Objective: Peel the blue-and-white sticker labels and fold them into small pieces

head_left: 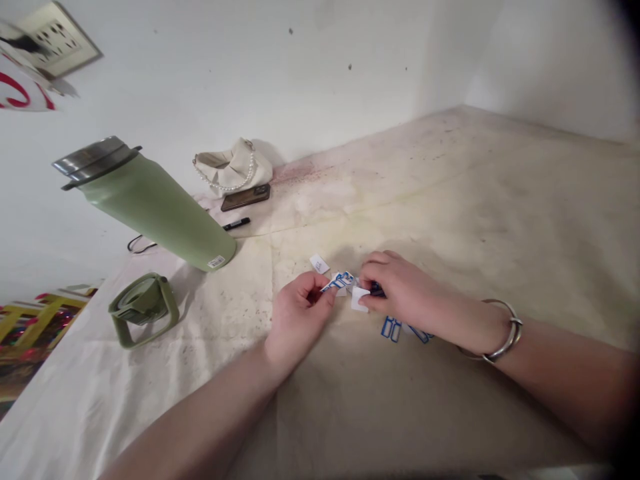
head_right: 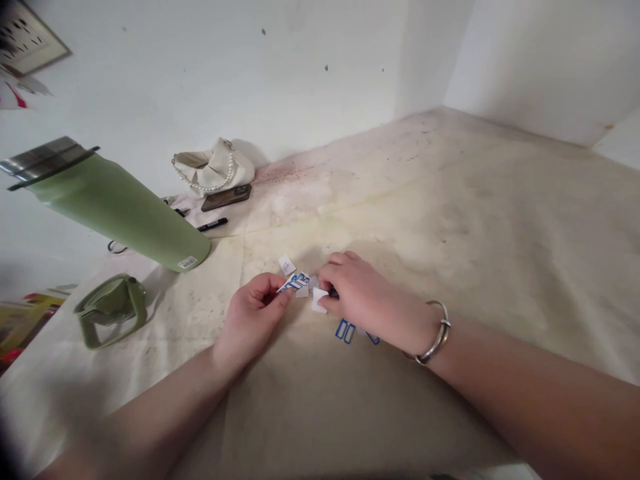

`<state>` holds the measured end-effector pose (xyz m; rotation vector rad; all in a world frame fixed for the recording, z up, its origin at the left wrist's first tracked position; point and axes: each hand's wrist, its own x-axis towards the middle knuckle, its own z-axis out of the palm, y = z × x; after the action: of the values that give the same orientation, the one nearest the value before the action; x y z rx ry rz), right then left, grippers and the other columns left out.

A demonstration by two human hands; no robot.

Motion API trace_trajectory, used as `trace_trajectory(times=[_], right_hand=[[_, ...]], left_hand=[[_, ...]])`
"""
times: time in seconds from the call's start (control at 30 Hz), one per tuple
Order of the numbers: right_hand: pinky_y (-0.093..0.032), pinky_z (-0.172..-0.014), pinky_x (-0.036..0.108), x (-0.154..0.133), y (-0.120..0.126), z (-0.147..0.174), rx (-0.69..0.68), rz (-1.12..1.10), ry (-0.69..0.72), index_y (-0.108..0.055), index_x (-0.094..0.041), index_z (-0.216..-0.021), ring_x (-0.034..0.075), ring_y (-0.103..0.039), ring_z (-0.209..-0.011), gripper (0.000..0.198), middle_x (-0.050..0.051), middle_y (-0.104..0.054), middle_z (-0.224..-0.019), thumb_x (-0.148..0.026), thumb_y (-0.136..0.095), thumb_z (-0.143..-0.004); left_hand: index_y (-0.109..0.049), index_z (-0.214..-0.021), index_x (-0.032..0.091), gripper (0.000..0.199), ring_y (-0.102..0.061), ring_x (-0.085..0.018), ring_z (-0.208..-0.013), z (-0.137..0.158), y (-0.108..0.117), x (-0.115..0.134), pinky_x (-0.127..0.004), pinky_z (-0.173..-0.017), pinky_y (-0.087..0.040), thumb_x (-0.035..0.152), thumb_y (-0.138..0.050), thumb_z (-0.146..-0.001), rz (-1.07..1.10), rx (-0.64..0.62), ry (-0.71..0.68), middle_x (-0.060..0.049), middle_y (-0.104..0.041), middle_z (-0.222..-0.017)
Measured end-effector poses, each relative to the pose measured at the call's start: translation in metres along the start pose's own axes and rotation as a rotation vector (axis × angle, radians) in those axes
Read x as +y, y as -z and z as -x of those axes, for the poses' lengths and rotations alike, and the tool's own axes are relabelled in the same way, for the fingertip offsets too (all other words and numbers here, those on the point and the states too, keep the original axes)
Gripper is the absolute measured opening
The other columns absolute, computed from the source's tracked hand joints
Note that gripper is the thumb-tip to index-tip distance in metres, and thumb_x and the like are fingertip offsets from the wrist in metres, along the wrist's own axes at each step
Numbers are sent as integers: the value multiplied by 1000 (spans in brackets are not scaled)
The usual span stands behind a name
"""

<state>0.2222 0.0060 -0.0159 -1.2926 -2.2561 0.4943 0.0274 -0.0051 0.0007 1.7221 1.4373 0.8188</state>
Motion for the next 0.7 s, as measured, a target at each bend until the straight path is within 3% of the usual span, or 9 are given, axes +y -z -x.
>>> trace_trajectory(times=[0.2,0.3,0.4,0.47,0.57,0.7], right_hand=[[-40,-60,24,-8,14,1,102,-172,-102,-54,-19,-74,13,-51,-67,6,1,-56,-77,-16,-56,-80],[-39,-54,24,-15,28,4,230,-209,-165,-55,-20,-75,12,-51,-61,6,-1,-57,-72,-18,-54,-81],[-41,-57,25,-23,37,10,339,-247,-55,-57,-20,-77,13,-53,-65,8,0,-58,-74,-16,-52,-82],[-43,-61,25,-27,39,13,316,-303,91,-59,-21,-82,13,-55,-71,11,0,-58,-79,-13,-51,-83],[-45,-67,24,-31,36,17,167,-354,268,-61,-23,-87,12,-56,-78,16,0,-59,-85,-11,-51,-85],[-46,-77,24,-33,30,16,-13,-380,343,-62,-24,-86,12,-56,-90,22,1,-60,-92,-5,-51,-82]], left_hand=[[-58,-77,17,17,-45,-8,-61,11,-1,8,-19,-55,-35,33,-62,-77,239,-1,73,3,-53,-67],[-53,-79,18,19,-38,-4,-47,18,-2,13,-17,-43,-27,34,-63,-78,499,-189,264,5,-52,-62],[-48,-80,18,22,-37,-3,-39,18,-1,15,-17,-36,-22,33,-64,-78,681,-399,421,3,-60,-65],[-49,-81,17,23,-41,-3,-38,15,2,15,-16,-35,-23,31,-67,-76,721,-473,463,2,-62,-65],[-54,-83,15,21,-43,-3,-37,11,5,15,-15,-34,-24,27,-69,-73,725,-545,501,3,-60,-59],[-57,-75,14,15,-44,-2,-35,8,8,16,-14,-33,-25,16,-70,-67,706,-606,506,3,-59,-56]])
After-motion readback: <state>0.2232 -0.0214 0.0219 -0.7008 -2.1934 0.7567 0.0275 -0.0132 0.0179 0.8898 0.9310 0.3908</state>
